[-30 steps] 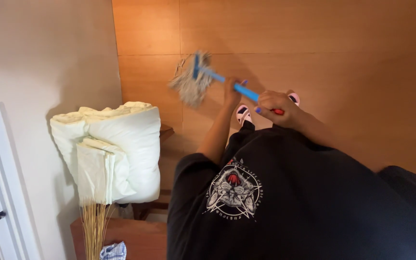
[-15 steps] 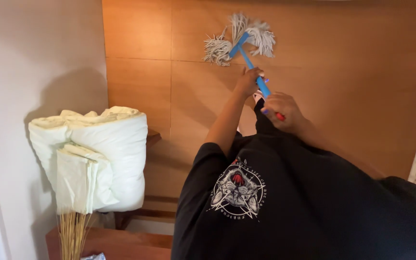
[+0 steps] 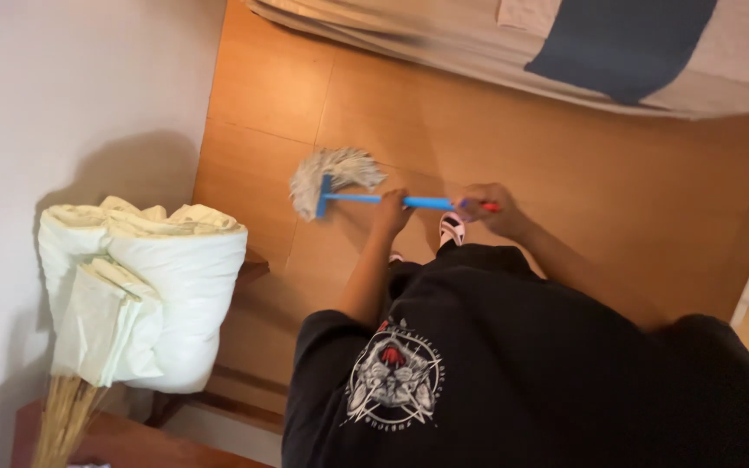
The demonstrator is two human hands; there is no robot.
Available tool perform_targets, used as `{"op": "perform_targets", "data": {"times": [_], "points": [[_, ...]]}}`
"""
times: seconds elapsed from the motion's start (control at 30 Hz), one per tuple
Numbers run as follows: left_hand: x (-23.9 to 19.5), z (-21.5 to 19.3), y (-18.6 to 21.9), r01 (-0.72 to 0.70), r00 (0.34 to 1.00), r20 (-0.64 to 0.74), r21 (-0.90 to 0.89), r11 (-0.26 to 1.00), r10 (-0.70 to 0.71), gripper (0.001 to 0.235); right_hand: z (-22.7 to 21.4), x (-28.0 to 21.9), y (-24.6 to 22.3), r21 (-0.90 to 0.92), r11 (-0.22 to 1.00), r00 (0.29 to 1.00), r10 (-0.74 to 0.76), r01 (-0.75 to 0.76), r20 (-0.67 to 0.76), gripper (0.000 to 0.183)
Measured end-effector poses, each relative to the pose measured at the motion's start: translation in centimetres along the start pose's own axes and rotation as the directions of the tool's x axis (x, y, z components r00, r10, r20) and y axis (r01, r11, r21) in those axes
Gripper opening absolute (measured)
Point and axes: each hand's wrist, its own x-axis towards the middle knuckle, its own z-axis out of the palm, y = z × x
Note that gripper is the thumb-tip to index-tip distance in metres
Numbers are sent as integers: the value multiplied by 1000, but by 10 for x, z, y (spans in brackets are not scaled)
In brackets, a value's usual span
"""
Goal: The person mops a floor with a mop, using both hands to push and pull the mop across the surface in several passes.
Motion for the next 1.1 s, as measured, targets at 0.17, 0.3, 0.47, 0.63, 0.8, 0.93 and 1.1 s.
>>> {"op": "perform_targets", "data": {"times": [0.17,0.3,0.47,0.63,0.8,0.93,1.1], "points": [[-45,1,-45,286,953,-104,13,958,-284,23,20,47,40,41,991,948,108,-126,299,21],[-66,-12,-47,523,810,-260,-84,848,-526,23,45,79,42,56,998,876,-33,7,482,25],[-61,-18,-43,322,777,-531,-124,938,-337,25,50,125,36,55,996,835,-90,72,543,26],[-32,-62,-28,662,598,-395,-248,707,-698,23,83,191,19,287,957,907,-82,-44,412,31],[7,-96,-76,532,520,-562,-376,758,-644,27,122,260,-27,120,964,888,165,-237,429,26],[62,-174,-119,491,557,-642,-256,833,-526,29,151,325,-48,114,990,875,14,-79,483,30],[129,-233,-187,443,652,-633,-128,887,-417,28,181,363,-37,66,992,882,-123,104,455,35]]}}
